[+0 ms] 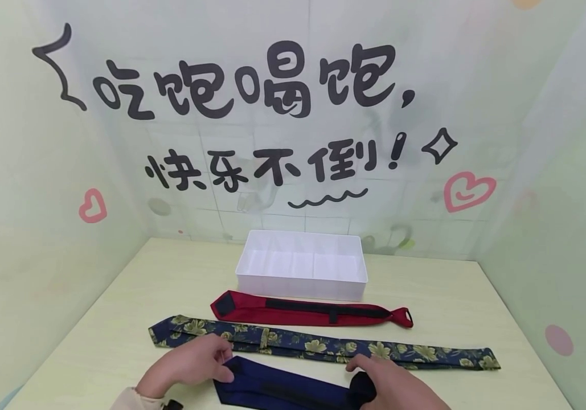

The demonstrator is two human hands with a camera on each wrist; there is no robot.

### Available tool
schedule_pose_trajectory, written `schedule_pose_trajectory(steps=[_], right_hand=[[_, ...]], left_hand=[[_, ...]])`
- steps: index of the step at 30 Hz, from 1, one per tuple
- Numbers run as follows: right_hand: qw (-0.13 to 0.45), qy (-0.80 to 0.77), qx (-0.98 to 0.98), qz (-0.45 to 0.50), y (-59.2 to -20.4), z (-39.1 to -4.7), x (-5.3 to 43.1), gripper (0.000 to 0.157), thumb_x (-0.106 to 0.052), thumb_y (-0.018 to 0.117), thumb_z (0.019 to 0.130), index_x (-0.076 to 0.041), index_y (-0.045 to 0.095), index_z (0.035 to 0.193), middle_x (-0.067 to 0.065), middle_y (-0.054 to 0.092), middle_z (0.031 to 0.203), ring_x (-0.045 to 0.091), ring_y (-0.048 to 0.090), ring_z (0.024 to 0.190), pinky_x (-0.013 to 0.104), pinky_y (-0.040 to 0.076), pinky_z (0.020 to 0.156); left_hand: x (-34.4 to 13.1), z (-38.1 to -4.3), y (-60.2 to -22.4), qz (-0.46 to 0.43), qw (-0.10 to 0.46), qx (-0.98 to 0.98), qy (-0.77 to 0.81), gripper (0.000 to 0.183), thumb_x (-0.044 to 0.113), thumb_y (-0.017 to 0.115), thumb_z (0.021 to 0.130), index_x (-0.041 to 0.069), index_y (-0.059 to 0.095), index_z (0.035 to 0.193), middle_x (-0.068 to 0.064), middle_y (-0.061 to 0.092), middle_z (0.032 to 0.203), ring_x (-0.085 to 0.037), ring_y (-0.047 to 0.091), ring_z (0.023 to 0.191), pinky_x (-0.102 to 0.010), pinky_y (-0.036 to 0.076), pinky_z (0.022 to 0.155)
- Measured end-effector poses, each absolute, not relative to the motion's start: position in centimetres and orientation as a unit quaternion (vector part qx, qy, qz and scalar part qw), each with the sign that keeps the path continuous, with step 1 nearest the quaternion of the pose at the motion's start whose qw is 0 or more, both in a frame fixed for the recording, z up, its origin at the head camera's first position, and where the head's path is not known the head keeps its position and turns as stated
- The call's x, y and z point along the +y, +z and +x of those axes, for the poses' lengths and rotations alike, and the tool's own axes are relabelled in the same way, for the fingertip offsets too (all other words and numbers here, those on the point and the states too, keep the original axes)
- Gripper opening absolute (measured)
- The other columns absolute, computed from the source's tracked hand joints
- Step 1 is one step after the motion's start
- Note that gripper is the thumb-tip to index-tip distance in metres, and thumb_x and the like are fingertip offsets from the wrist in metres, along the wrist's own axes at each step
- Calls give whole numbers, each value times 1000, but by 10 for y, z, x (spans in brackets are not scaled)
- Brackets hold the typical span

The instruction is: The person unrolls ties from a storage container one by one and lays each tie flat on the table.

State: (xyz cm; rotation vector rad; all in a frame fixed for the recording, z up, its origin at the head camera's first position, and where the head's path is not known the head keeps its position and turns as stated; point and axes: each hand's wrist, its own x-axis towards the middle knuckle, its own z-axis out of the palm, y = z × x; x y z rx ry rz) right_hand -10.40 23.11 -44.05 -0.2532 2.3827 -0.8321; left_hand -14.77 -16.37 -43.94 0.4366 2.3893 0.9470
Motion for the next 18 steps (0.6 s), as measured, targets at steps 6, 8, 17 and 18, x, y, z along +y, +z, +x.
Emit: schedule_pose_trajectory(steps=[6, 8, 17, 18], right_hand=[[285, -305, 904, -91, -436, -100, 234, 40, -20, 85, 82, -23, 65, 116, 6, 67, 116, 30, 63, 103, 57, 54, 86], [276, -300, 910, -79, -434, -100, 233, 39, -22, 85, 81, -23, 66, 115, 5, 67, 116, 29, 62, 103, 56, 55, 86], [246, -337, 907, -56, -427, -100, 239, 43, -30, 83, 85, -11, 53, 110, 4, 59, 97, 21, 55, 84, 32, 49, 68], [243, -341, 906, -67, -427, -100, 240, 43, -30, 82, 86, -11, 53, 112, 4, 60, 100, 22, 57, 87, 33, 49, 70]], left_hand=[[-170, -148, -438, 163, 260, 884, 352, 16, 13, 81, 83, 11, 65, 82, 7, 31, 56, -15, 30, 54, -29, 33, 57], [-172, -148, -438, 163, 255, 888, 346, 18, 14, 82, 83, 11, 64, 80, 7, 31, 56, -15, 31, 54, -29, 32, 57], [-177, -148, -438, 145, 255, 894, 338, 28, 14, 81, 82, 14, 56, 71, 7, 30, 57, -14, 29, 53, -30, 28, 55], [-178, -148, -438, 144, 254, 895, 337, 28, 14, 81, 82, 14, 56, 71, 7, 30, 57, -14, 29, 53, -30, 29, 55]])
